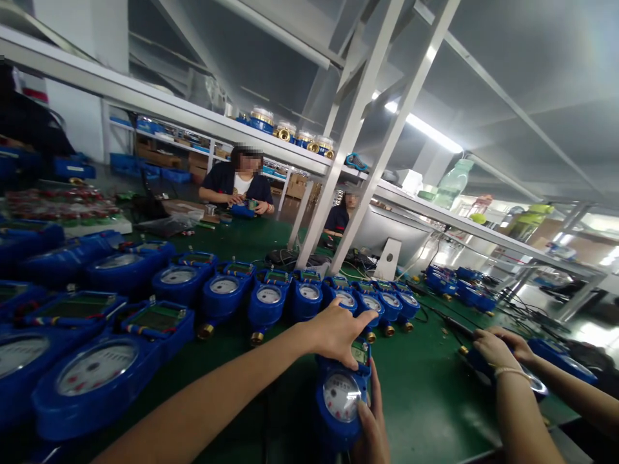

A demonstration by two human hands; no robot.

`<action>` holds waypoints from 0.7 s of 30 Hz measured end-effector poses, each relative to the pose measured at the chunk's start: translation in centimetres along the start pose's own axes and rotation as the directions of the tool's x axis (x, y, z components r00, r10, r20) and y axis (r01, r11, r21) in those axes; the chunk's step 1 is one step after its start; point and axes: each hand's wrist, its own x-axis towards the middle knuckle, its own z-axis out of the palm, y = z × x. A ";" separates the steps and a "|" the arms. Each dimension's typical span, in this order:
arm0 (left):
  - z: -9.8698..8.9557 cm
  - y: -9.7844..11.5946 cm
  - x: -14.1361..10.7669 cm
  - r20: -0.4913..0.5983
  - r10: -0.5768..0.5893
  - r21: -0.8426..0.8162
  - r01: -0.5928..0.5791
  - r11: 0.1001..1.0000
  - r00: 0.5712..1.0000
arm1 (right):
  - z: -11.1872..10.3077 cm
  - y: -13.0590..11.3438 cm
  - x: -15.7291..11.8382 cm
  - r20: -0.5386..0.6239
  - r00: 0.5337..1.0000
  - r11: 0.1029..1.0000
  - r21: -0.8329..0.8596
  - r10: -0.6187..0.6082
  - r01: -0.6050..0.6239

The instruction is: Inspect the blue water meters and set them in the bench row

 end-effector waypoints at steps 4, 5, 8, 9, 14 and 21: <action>0.3 -0.1 -0.2 -0.005 0.003 0.009 -0.003 1.000 1.000 | -0.1 0.2 0.3 0.003 1.000 1.000 0.010 0.007 -0.007; 0.4 -0.2 -0.1 -0.007 -0.012 0.013 0.012 1.000 1.000 | -0.2 0.3 0.4 -0.001 1.000 1.000 0.013 0.015 -0.015; 0.6 -0.3 -0.2 -0.007 -0.039 0.020 0.039 0.999 0.999 | -0.3 0.5 0.6 -0.005 1.000 1.000 -0.002 0.020 -0.020; 0.5 -0.4 -0.2 -0.006 -0.033 0.023 0.033 0.999 0.999 | -0.3 0.6 0.7 0.003 1.000 1.000 -0.009 0.005 -0.005; -0.5 -0.3 -1.2 -0.003 -0.016 0.035 0.016 0.999 1.000 | 0.0 0.9 0.9 0.026 0.999 0.998 -0.046 -0.044 0.045; -4.6 1.1 -3.9 0.006 -0.019 0.063 0.019 0.998 1.000 | 1.4 0.5 0.2 -0.021 0.997 0.990 -0.120 -0.074 0.071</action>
